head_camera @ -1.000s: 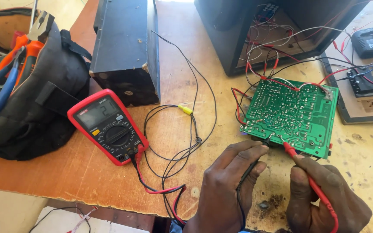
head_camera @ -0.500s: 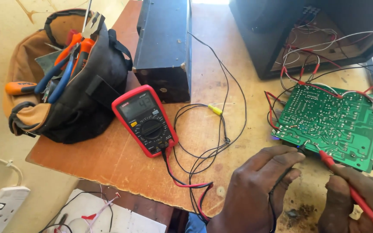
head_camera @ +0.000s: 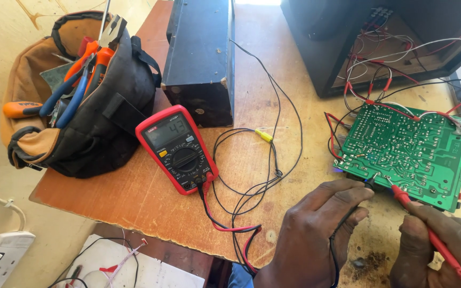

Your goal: Testing a printed circuit board using a digital multimeter and checking wire connections for a speaker system.

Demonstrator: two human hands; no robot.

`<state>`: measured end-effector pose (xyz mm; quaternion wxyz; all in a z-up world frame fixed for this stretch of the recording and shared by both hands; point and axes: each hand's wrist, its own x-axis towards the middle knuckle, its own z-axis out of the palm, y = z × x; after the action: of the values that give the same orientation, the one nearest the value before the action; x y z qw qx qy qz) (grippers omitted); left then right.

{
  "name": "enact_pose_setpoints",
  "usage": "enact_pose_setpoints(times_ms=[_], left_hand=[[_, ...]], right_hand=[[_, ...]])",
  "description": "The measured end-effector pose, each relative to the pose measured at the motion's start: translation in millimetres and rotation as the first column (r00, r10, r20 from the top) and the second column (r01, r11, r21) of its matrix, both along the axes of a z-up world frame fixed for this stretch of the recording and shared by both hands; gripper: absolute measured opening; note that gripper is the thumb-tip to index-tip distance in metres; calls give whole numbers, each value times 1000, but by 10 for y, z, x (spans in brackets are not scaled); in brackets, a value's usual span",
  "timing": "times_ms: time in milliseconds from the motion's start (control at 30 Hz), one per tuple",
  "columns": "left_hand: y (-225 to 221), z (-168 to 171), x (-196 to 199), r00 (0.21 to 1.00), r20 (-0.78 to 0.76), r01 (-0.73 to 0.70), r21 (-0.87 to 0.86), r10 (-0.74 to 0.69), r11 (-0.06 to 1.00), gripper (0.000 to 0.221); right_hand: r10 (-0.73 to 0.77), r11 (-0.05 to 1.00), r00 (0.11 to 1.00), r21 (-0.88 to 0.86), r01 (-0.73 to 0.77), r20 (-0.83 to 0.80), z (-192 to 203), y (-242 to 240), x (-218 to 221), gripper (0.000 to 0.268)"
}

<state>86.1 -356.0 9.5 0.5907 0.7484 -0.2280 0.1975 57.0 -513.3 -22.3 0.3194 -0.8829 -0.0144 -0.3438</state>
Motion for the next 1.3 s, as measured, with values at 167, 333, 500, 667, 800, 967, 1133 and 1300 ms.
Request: enact_pose_setpoints(times_ms=[167,333,500,667,800,967,1133,1300], left_hand=[[-16,-6,1,1000,-7,-22,2,22,1000,19],[-8,-8,8,1000,3,-13,7,13,1000,20],[-9,35,8,1000,-19,2,-6,-2,1000,20],[-23,23,21,999,-21,-30,20,30,999,22],[-24,21,22,1000,-13,-26,14,26,1000,21],[-37,-10,23,999,-21,-42,27,43,999,21],[-27,58,-9,996,21,-87,-4,87,996,23],[-24,75,3,985,28,-167,-61,169,984,23]], right_hand=[[-32,998,998,-55,30,-48,36,-16,-18,30],[-16,1000,1000,20,16,8,98,109,-37,23],[-75,996,997,45,74,35,314,275,-44,17],[-47,993,993,-102,58,108,264,170,-5,21],[-51,996,995,-70,57,91,304,210,-6,20],[-20,995,989,-99,35,143,243,158,14,18],[-63,997,997,-34,65,46,326,216,-44,26],[56,992,993,-115,-44,103,374,270,77,21]])
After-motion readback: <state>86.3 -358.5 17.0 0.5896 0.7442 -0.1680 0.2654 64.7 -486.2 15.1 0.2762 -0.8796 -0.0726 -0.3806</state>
